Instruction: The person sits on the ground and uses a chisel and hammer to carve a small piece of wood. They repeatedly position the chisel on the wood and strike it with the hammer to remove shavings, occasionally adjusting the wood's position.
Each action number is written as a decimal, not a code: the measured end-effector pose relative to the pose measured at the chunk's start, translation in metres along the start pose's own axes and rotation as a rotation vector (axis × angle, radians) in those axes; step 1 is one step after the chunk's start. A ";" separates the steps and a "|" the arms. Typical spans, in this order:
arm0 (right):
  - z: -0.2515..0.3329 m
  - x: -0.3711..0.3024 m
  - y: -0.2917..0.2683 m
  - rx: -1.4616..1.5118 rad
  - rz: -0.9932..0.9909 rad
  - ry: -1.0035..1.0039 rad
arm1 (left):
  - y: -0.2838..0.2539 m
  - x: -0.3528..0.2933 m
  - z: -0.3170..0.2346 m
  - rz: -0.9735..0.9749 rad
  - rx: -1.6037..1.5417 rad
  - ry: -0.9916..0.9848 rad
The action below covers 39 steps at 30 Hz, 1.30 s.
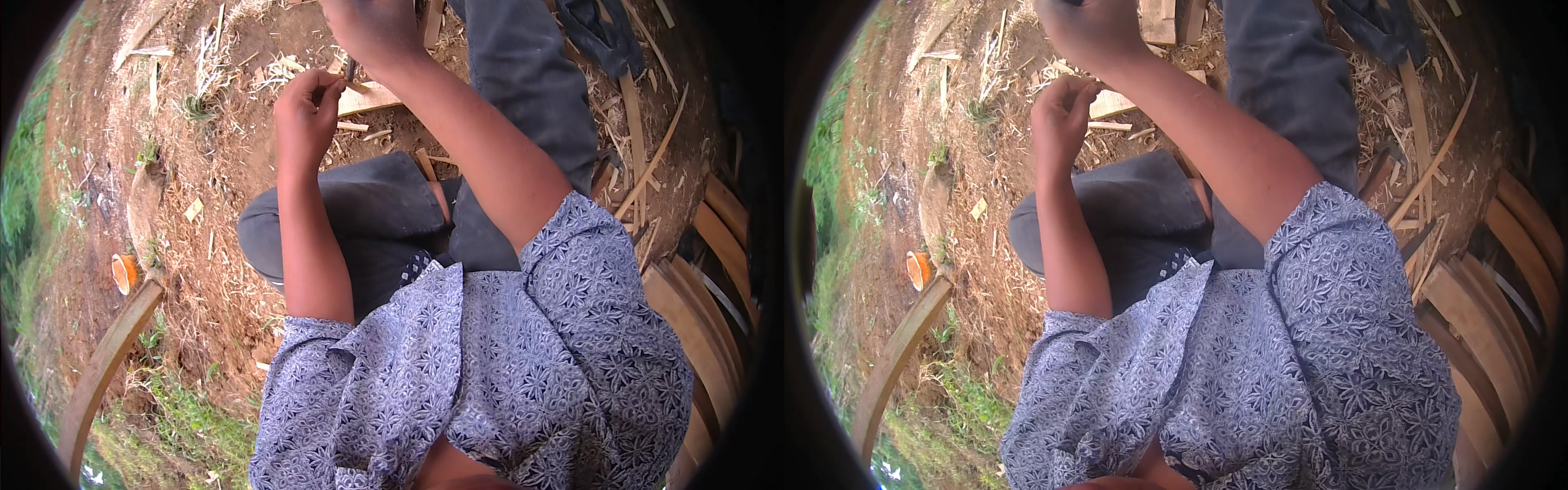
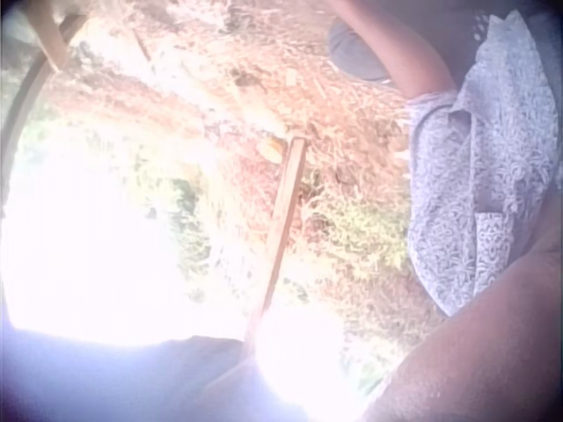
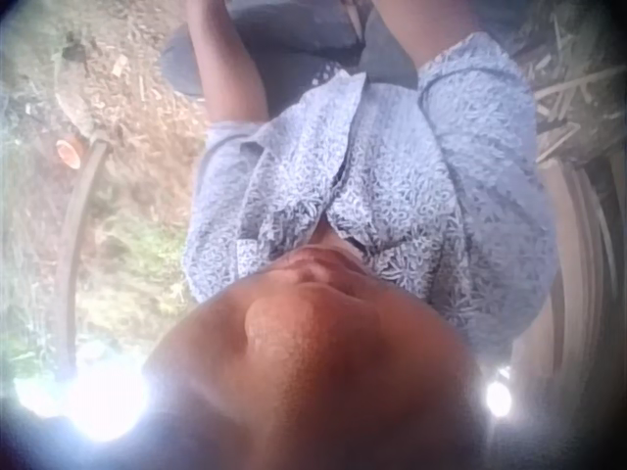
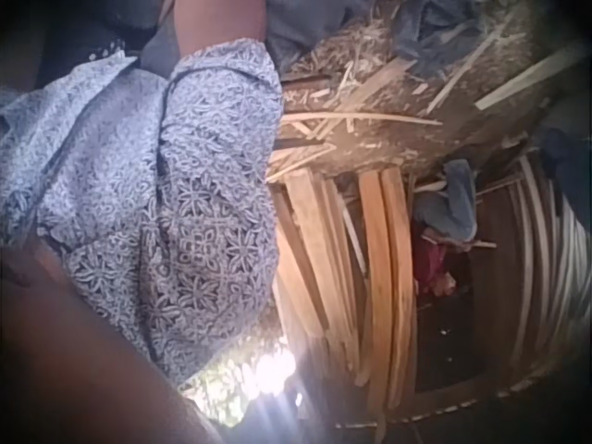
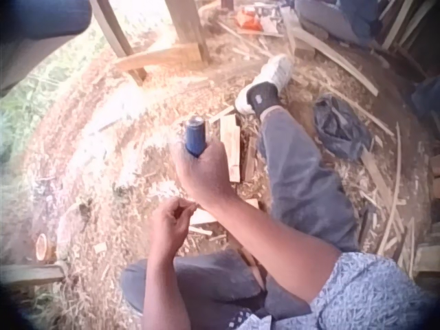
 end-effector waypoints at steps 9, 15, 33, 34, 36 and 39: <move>-0.046 -0.020 -0.015 -0.137 -0.014 0.065 | 0.000 0.001 -0.007 -0.077 0.007 0.088; -0.004 0.004 -0.007 0.003 -0.053 0.003 | 0.002 0.003 0.007 0.002 -0.028 -0.013; 0.002 0.007 -0.017 -0.070 -0.181 0.155 | 0.003 0.005 0.008 0.044 -0.071 -0.033; -0.004 0.009 -0.019 -0.036 -0.172 0.109 | 0.002 0.005 0.008 0.039 -0.081 -0.036; -0.012 0.011 -0.022 0.000 -0.169 0.122 | 0.003 0.006 0.006 0.042 -0.076 -0.028; -0.016 0.011 -0.024 0.025 -0.199 0.166 | 0.003 0.006 0.005 0.041 -0.082 -0.023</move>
Point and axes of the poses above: each hand's wrist, its own x-axis towards the middle knuckle, its own y-axis out of the palm, z = x × y, the point moved 5 cm from there along x, towards the middle knuckle, and after that the axes turned 13 degrees about x, right-handed, at the moved point
